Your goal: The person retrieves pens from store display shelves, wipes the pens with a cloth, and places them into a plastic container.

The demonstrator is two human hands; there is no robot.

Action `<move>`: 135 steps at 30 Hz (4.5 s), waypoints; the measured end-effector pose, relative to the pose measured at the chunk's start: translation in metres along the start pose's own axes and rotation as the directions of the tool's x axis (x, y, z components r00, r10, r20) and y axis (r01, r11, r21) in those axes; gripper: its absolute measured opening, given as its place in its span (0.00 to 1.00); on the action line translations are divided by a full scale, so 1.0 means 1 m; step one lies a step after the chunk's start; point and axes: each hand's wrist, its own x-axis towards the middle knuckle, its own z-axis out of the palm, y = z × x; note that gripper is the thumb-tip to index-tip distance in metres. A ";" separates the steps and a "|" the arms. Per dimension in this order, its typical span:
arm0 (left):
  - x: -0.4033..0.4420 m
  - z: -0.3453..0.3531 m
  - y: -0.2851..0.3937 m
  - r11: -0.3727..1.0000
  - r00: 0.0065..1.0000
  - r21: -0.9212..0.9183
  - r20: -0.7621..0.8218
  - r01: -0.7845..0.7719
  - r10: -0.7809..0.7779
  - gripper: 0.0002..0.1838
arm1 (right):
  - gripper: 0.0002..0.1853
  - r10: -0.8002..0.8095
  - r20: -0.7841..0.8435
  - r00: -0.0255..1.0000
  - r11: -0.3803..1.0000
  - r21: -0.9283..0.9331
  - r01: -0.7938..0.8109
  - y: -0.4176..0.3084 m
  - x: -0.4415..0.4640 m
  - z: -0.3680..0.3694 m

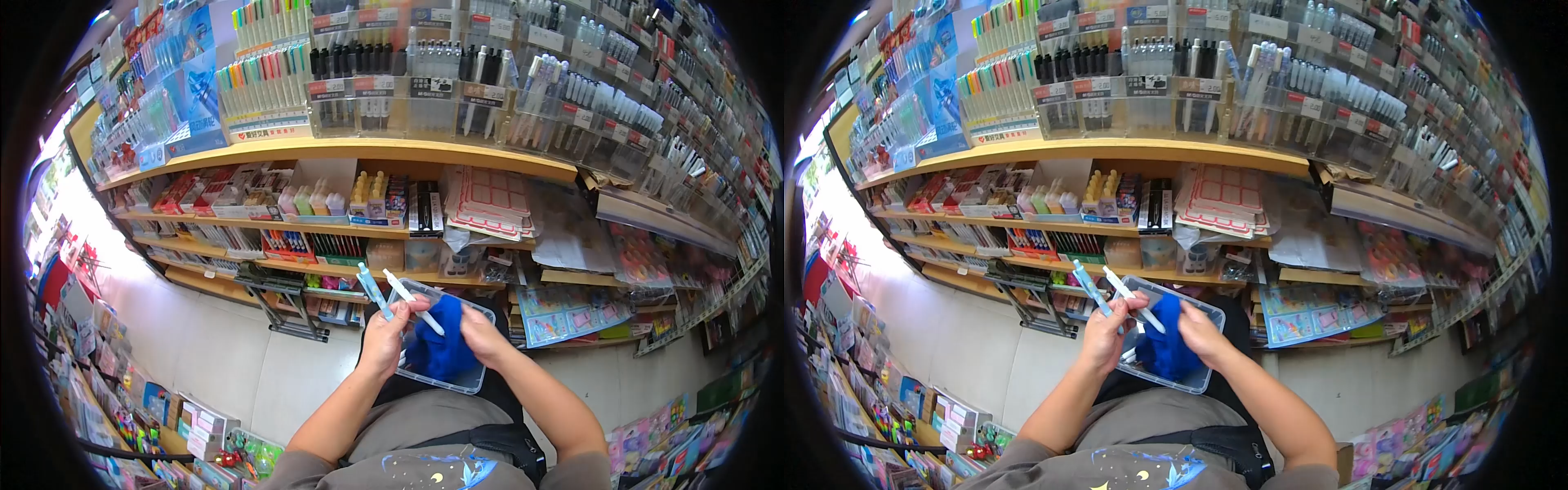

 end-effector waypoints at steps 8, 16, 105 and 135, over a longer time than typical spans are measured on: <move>0.000 0.002 0.001 1.000 0.995 -0.013 -0.096 -0.010 0.009 0.17 | 0.12 -0.257 0.100 0.961 0.639 -0.729 0.247 0.016 0.008 0.032; 0.009 -0.010 0.003 0.992 0.991 -0.094 -0.109 -0.087 0.077 0.17 | 0.08 -0.189 0.174 0.966 0.467 -0.850 0.244 0.023 -0.032 0.004; 0.002 -0.019 -0.009 0.989 0.955 0.014 0.256 0.149 -0.148 0.17 | 0.07 -0.642 0.485 0.594 -0.269 -0.868 0.418 -0.233 0.038 0.079; -0.011 0.014 -0.014 0.682 0.994 0.724 0.062 -0.110 0.094 0.09 | 0.11 -0.747 0.094 0.658 0.419 -0.703 0.575 -0.013 0.023 0.060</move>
